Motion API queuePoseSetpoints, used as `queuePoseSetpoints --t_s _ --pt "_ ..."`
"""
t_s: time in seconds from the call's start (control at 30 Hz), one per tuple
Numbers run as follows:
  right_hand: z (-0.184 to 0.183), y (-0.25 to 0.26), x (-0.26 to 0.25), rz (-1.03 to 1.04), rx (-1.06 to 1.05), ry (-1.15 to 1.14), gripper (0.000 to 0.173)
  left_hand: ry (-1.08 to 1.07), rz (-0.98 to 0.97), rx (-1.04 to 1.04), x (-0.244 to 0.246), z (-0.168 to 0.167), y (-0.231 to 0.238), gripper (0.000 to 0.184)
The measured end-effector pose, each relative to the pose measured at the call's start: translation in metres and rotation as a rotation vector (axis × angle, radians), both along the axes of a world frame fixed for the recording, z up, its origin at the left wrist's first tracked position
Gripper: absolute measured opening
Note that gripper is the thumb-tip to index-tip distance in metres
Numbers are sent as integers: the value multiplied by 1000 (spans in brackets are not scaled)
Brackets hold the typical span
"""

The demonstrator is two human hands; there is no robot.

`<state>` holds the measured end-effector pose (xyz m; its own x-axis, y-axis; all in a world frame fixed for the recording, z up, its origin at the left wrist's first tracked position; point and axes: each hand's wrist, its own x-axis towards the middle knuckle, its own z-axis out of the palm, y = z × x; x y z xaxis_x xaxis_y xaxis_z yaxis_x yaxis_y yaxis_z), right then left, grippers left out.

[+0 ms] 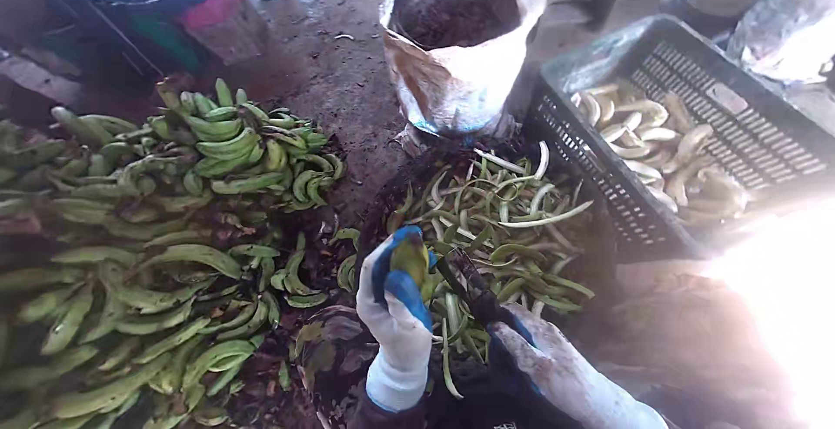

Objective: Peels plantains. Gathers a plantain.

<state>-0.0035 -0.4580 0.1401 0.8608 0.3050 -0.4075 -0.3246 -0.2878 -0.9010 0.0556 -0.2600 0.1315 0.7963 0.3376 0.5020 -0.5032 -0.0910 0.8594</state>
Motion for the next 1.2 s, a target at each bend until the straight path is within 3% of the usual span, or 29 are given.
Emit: queuePoseSetpoints --t_s 0.1,0.23,0.3,0.37,0.4,0.47,0.53,0.6,0.67,0.77,0.83,0.93,1.1,1.2 --pt "6 4 -2 0 34 5 41 -89 -6 81 -7 -4 -8 41" --pt "1 10 -8 -44 61 -110 39 -143 -62 -53 -5 4 -18 36" --pt "-2 11 -11 121 19 -36 37 -115 -187 -334 6 25 -25 38" --pt "-7 10 -8 388 -34 181 39 -6 -258 -685 19 53 -31 49" --pt "-11 6 -3 366 -39 173 40 76 -304 -814 26 63 -30 54" --pt "-10 -11 14 110 5 -99 40 211 -374 -910 34 68 -21 52" --pt "9 -29 41 -6 -36 -471 40 438 -344 -848 36 71 -15 49" --pt "27 -42 62 13 -208 -853 38 608 -312 -716 39 74 -12 54" --pt "39 -44 71 70 -316 -1025 33 685 -361 -664 43 75 -9 56" --pt "26 -32 81 25 -419 -1071 32 725 -403 -605 40 70 -16 45" --pt "7 -32 106 -52 -552 -1031 34 831 -427 -584 28 61 -29 48" --pt "-1 -48 136 -38 -695 -719 41 919 -584 -650 12 51 -23 49" --pt "20 -41 104 164 -189 -825 38 691 -371 -619 43 51 17 41" --pt "9 -21 98 68 -212 -941 32 673 -316 -512 43 62 -5 41"
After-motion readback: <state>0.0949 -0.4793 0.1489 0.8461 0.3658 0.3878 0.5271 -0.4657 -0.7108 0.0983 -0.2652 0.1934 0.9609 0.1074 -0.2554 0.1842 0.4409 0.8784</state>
